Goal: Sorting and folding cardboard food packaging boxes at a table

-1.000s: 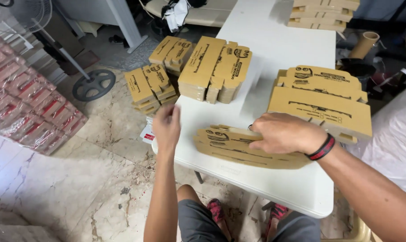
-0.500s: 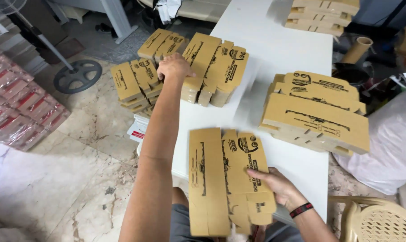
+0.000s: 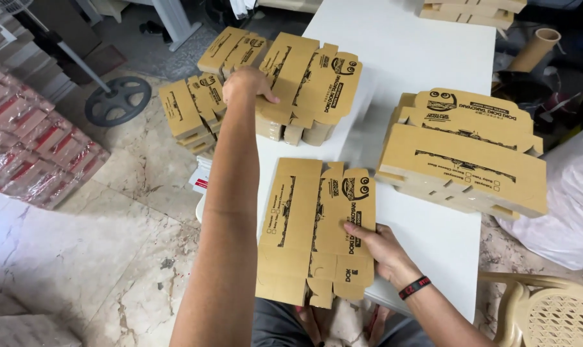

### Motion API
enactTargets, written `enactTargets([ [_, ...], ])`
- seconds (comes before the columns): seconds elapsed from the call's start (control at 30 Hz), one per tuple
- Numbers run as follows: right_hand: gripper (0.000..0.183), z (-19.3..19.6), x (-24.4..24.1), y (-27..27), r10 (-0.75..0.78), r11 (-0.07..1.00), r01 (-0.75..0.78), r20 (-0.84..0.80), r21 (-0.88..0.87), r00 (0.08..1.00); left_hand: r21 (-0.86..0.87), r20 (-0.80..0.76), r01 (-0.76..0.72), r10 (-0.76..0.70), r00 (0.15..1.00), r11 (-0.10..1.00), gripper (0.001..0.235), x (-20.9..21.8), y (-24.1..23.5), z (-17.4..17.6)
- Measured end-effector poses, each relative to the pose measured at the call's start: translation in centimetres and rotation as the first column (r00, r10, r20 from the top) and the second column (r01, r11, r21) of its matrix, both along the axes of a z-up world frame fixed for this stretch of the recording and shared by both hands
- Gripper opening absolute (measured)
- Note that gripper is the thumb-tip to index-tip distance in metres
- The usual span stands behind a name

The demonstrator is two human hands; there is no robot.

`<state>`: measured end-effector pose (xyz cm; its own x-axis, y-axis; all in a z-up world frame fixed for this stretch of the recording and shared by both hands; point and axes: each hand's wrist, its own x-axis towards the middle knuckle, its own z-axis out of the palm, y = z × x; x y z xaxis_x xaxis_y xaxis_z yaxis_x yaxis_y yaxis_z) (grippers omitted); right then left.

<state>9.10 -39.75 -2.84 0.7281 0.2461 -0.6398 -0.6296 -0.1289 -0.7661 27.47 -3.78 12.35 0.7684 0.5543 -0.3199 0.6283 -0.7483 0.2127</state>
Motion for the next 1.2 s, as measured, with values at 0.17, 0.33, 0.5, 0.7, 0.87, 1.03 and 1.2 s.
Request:
enactTargets([
  [0.17, 0.062, 6.1, -2.2, 1.6, -0.056, 0.998, 0.055, -0.035, -0.022, 0.998, -0.19, 0.047, 0.041, -0.032, 0.998, 0.981, 0.096, -1.7, 0.0, 2.5],
  [0.33, 0.05, 7.4, -2.3, 2.2, -0.112, 0.993, 0.113, -0.086, 0.015, 0.99, -0.843, 0.216, -0.038, 0.401, 0.89, 0.537, 0.037, -7.7, -2.5, 5.9],
  [0.5, 0.055, 7.0, -2.2, 2.4, -0.112, 0.994, 0.109, -0.106, -0.033, 0.988, -0.959, 0.262, 0.128, 0.621, 0.738, 0.252, 0.038, -13.4, -0.9, 5.7],
  [0.7, 0.087, 6.2, -2.1, 2.4, -0.037, 0.999, 0.037, -0.006, -0.004, 0.999, -0.924, 0.378, 0.214, 0.678, 0.631, 0.316, 0.06, -27.9, -0.7, -2.6],
  [0.87, 0.09, 12.4, -4.5, 3.3, -0.064, 0.996, 0.069, -0.078, 0.062, 0.995, -0.977, 0.195, 0.069, 0.709, 0.678, 0.202, 0.06, -34.0, -8.9, -13.6],
  [1.03, 0.102, 8.9, -3.5, 2.6, 0.098, 0.991, -0.098, 0.006, 0.089, 0.995, -0.756, 0.158, -0.129, 0.37, 0.916, 0.641, 0.067, -35.4, -12.0, -11.3],
  [1.2, 0.073, 6.4, -1.7, 2.8, 0.033, 0.997, -0.045, 0.187, 0.06, 0.982, -0.273, -0.091, -0.067, 0.043, 0.995, 0.96, 0.077, -35.7, -10.5, -5.0],
])
